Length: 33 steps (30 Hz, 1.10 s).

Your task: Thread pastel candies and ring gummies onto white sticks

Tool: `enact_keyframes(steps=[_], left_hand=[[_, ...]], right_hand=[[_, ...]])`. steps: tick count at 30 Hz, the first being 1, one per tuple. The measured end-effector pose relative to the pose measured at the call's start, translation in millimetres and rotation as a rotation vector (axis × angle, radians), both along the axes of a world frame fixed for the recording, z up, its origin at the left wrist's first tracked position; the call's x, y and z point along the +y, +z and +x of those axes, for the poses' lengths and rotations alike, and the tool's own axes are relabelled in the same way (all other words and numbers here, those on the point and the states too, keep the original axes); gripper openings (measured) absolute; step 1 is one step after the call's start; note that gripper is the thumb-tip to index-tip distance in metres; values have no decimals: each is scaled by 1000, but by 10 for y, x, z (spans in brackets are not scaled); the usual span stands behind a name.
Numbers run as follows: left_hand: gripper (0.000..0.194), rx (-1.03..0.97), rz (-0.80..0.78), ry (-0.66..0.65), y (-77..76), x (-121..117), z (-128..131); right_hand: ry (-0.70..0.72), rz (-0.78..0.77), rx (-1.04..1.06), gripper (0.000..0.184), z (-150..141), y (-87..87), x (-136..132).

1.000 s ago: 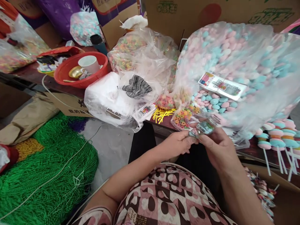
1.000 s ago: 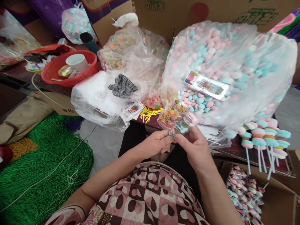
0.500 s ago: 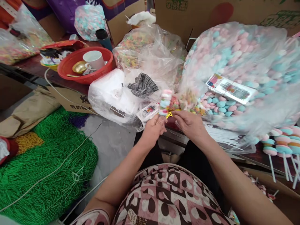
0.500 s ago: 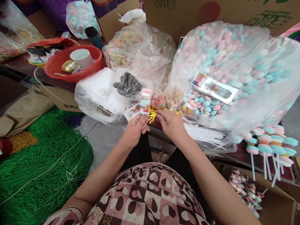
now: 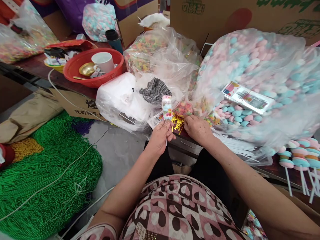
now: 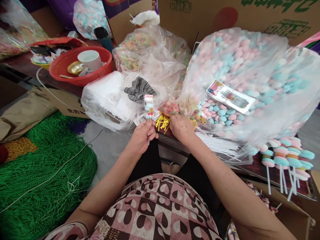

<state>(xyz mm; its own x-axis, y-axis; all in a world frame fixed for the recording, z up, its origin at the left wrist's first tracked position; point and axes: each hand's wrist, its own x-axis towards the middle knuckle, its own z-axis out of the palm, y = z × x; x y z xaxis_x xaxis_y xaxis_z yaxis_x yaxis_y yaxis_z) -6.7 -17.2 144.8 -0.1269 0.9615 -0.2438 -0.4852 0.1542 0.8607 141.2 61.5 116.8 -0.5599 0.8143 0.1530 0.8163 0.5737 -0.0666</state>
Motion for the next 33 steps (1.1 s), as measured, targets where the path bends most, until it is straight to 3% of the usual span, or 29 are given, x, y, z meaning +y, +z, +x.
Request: enact_keyframes(steps=[4,10,12,14,18,21,23,25,29,33], left_hand=[[39,19,2,-5,-10,3,16],[44,42,-36,-26,-18,5,97],[44,49,-35,-39,-23,16,118],[43,55,-30,-53,-34,33,132],[42,69,-32,-55,-70,72,145],[42,78,-34,-48,-93,86,139],[42,86,-29,-50,-104,85,130],[41,105,-21,-52,-112,76,126],[39,190,-25,-72,-108,41,188],[34,170,-61,-160,-42,1,333]], right_hand=[[-80,-83,186,26,41,-9,18],[-178,-226,776,22,150,-124,140],[-175,-242,855,24,173,-158,155],[-165,-218,765,24,168,-164,138],[-41,-160,363,29,85,-118,79],[9,-189,311,34,59,-82,73],[-21,-230,488,31,96,-45,67],[-81,-340,792,25,164,31,24],[-129,-795,1424,21,270,295,-191],[-58,-1097,1713,17,225,466,-405]])
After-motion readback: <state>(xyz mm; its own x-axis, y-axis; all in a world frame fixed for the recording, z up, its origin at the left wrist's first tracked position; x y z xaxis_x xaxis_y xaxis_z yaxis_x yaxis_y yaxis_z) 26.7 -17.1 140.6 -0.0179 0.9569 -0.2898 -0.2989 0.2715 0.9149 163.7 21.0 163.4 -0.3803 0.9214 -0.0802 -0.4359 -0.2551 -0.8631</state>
